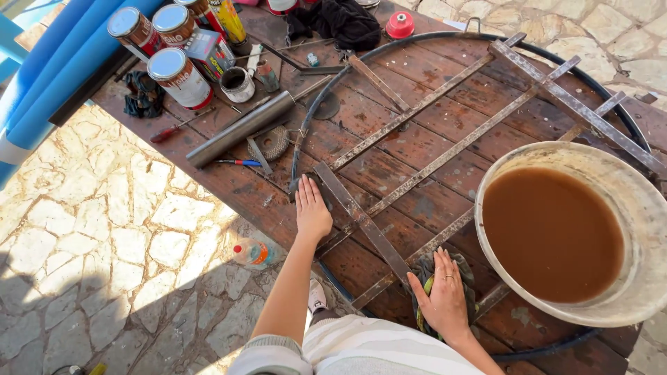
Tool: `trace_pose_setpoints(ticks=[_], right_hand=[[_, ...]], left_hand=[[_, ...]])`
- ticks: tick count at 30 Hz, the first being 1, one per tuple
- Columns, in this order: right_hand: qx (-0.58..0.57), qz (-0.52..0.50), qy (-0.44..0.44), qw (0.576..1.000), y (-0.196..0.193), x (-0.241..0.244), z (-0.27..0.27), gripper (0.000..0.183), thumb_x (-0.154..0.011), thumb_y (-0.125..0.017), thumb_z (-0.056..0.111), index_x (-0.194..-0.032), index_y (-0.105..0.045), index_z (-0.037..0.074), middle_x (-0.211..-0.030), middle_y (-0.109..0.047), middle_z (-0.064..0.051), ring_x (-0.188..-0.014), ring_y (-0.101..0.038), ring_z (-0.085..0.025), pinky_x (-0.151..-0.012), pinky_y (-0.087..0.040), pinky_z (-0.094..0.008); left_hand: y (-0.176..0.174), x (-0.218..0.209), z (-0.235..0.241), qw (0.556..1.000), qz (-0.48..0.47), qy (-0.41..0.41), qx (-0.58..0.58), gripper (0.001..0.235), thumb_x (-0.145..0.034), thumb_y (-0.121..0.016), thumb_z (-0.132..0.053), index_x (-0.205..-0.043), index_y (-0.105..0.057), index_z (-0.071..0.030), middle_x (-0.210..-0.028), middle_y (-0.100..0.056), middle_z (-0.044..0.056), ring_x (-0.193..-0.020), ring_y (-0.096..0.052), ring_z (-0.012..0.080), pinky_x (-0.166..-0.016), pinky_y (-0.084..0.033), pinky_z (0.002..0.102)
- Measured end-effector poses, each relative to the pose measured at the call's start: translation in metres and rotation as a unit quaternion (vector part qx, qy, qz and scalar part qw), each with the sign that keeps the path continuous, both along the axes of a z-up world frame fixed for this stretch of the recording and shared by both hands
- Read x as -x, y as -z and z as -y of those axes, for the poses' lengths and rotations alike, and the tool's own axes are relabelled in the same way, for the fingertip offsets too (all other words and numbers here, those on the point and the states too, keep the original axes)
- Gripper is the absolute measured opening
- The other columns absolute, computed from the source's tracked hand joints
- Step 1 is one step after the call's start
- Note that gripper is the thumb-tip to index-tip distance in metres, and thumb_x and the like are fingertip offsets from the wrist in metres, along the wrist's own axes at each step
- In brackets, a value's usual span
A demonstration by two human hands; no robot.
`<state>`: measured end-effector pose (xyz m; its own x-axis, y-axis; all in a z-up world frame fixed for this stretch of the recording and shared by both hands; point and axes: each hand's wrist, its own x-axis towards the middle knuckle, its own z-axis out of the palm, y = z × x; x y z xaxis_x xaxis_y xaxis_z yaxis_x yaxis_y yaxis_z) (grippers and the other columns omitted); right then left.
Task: Sanding a circular metal frame using wet sandpaper and wiping it clean with a cloth
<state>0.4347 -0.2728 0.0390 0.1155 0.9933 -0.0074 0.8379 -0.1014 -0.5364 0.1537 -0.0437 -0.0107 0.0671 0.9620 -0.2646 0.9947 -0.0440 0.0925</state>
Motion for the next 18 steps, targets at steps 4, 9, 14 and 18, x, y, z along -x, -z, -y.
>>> trace_pose_setpoints(ticks=[4,9,14,18], right_hand=[[0.012,-0.013,0.004,1.0,0.0,0.0,0.004,0.088,-0.098,-0.043,0.062,-0.153,-0.034,-0.006,-0.163,-0.034,-0.021,-0.152,-0.031,-0.031,-0.127,-0.018,-0.045],[0.02,-0.01,0.003,1.0,-0.001,0.0,0.002,0.09,-0.098,-0.043,0.063,-0.154,-0.034,-0.006,-0.163,-0.034,-0.021,-0.152,-0.03,-0.03,-0.127,-0.018,-0.045],[0.013,-0.002,-0.002,1.0,0.002,-0.002,0.003,0.089,-0.098,-0.043,0.062,-0.152,-0.036,-0.008,-0.162,-0.036,-0.022,-0.152,-0.032,-0.032,-0.127,-0.019,-0.045],[0.016,-0.002,0.002,1.0,0.002,-0.003,0.007,0.089,-0.098,-0.043,0.062,-0.153,-0.035,-0.007,-0.163,-0.035,-0.021,-0.152,-0.031,-0.03,-0.127,-0.019,-0.045]], left_hand=[[-0.005,0.011,-0.018,0.998,0.04,-0.041,0.033,0.083,-0.107,-0.036,-0.036,-0.16,0.012,0.006,-0.171,0.016,0.023,-0.16,0.011,0.0344,-0.131,0.002,0.045],[-0.012,-0.002,-0.005,0.999,-0.023,-0.029,0.029,0.087,-0.101,-0.043,-0.021,-0.159,0.015,0.008,-0.169,0.02,0.025,-0.159,0.015,0.0369,-0.131,0.003,0.046],[0.017,0.012,-0.012,0.997,-0.043,0.033,-0.058,0.084,-0.099,-0.039,-0.02,-0.162,0.011,0.004,-0.171,0.017,0.021,-0.159,0.012,0.034,-0.131,0.003,0.045],[0.011,0.004,-0.009,1.0,0.004,0.005,-0.006,0.087,-0.105,-0.039,-0.037,-0.16,0.012,0.006,-0.17,0.016,0.023,-0.159,0.012,0.0362,-0.13,0.001,0.046]])
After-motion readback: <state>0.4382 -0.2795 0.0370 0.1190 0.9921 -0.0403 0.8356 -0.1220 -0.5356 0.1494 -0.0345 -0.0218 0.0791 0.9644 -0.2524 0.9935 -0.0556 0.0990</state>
